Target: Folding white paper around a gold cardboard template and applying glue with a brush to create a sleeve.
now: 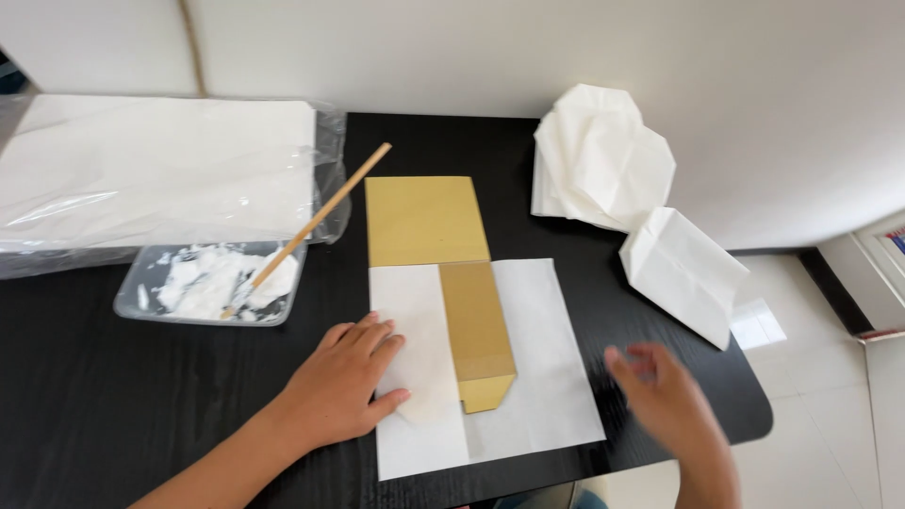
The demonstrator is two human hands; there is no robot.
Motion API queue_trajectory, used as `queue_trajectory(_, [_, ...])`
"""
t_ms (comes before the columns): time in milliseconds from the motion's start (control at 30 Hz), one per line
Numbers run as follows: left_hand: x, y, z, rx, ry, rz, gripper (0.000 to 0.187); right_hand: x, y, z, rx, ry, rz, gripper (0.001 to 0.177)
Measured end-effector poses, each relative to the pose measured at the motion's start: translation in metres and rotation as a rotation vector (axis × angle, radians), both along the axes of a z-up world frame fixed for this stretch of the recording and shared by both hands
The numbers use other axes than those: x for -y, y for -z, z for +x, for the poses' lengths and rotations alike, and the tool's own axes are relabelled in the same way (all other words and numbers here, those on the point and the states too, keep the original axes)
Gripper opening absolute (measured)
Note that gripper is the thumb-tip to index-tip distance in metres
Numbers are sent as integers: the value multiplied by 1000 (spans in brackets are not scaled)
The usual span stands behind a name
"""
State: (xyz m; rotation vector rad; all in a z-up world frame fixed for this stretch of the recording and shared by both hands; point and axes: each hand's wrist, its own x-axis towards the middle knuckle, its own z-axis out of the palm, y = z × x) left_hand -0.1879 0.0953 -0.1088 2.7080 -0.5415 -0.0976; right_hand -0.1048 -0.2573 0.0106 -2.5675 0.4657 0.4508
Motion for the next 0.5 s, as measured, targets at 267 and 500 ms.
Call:
queue_trajectory(267, [29,-16,56,9,-112,349,75,11,24,-75,-144,164,118,83])
queue_trajectory(500, [27,-17,64,-166,-130,210,92,1,13,-67,-212,169,159,93])
